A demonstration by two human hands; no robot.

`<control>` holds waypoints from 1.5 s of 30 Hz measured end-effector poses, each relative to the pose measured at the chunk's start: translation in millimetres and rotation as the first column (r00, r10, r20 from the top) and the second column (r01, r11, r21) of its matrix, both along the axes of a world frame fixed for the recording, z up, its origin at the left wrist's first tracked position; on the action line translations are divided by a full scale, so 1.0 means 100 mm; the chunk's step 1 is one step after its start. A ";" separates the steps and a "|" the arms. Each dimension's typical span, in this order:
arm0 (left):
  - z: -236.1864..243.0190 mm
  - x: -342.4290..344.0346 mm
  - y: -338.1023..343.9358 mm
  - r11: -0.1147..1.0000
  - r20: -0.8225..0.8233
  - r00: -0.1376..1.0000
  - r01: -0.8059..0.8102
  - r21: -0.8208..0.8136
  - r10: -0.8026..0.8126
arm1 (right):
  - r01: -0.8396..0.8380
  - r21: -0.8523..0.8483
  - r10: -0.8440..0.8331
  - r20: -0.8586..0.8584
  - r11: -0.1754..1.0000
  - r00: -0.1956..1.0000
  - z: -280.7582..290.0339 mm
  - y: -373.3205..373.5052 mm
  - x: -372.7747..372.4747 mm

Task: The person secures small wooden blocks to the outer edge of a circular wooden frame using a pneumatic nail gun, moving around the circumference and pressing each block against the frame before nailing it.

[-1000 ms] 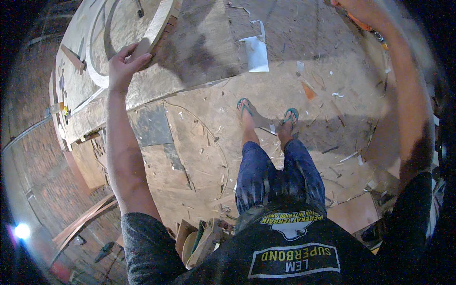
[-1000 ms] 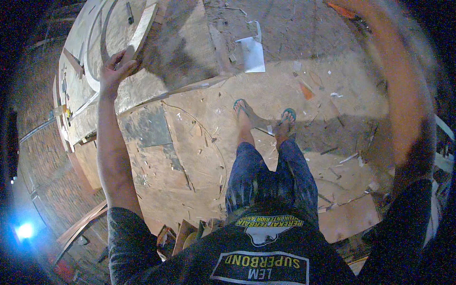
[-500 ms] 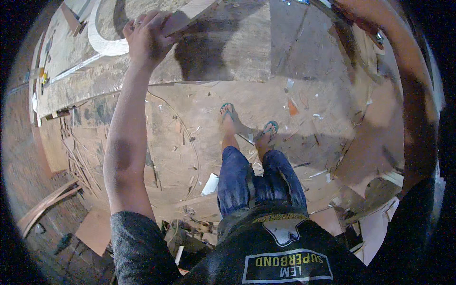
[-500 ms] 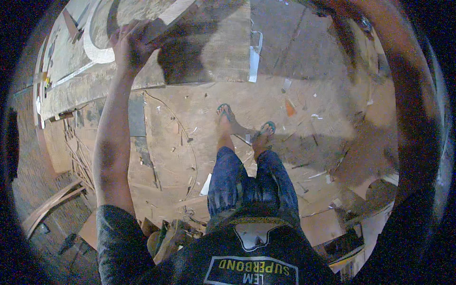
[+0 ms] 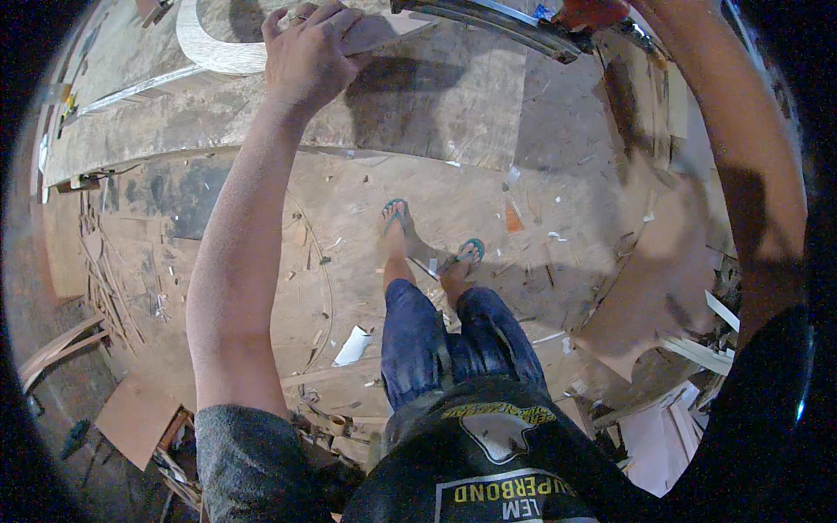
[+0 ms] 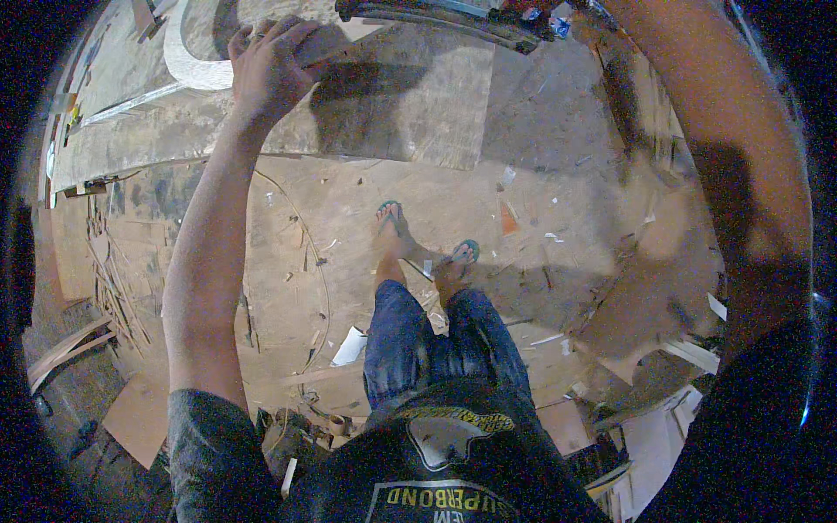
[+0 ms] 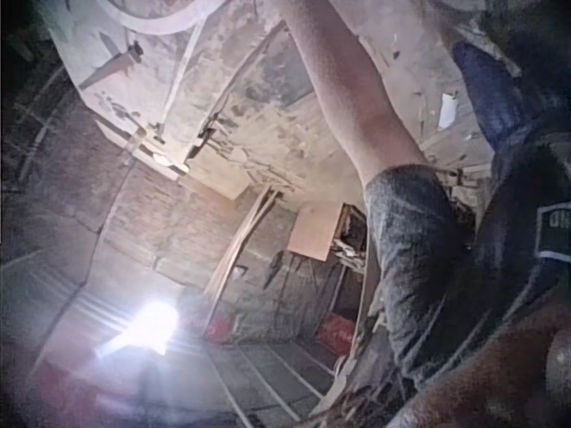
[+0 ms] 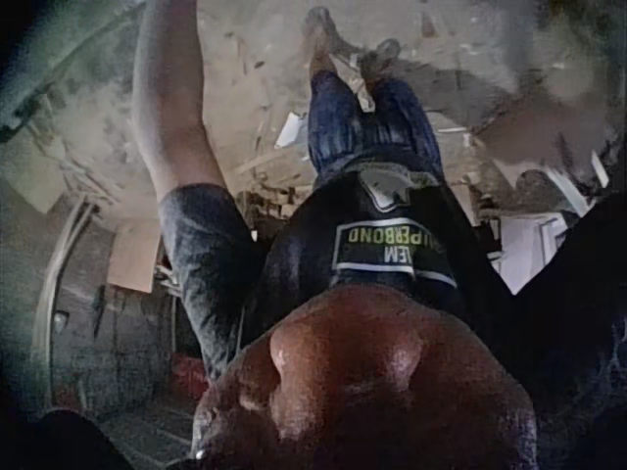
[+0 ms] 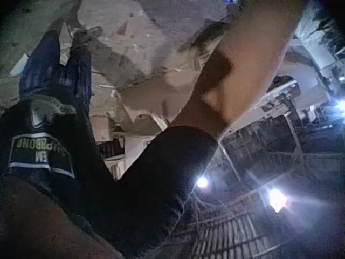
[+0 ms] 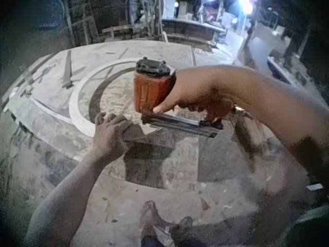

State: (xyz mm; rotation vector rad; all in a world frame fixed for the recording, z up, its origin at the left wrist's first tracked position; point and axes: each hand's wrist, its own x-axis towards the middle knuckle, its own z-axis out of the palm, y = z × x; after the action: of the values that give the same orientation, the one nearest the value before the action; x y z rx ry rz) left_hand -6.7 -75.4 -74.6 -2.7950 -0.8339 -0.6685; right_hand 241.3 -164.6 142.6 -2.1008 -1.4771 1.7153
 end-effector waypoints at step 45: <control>0.08 0.02 -0.01 0.981 -0.024 0.998 -0.059 -0.184 0.055 | -0.145 0.127 0.094 0.344 0.981 0.934 -0.12 0.25 -0.25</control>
State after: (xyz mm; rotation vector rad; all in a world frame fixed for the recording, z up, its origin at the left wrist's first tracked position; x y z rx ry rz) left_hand -5.1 -76.6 -67.0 -2.9217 -1.0180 -0.5818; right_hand 216.1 -140.0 130.2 -2.3519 -1.7920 1.2687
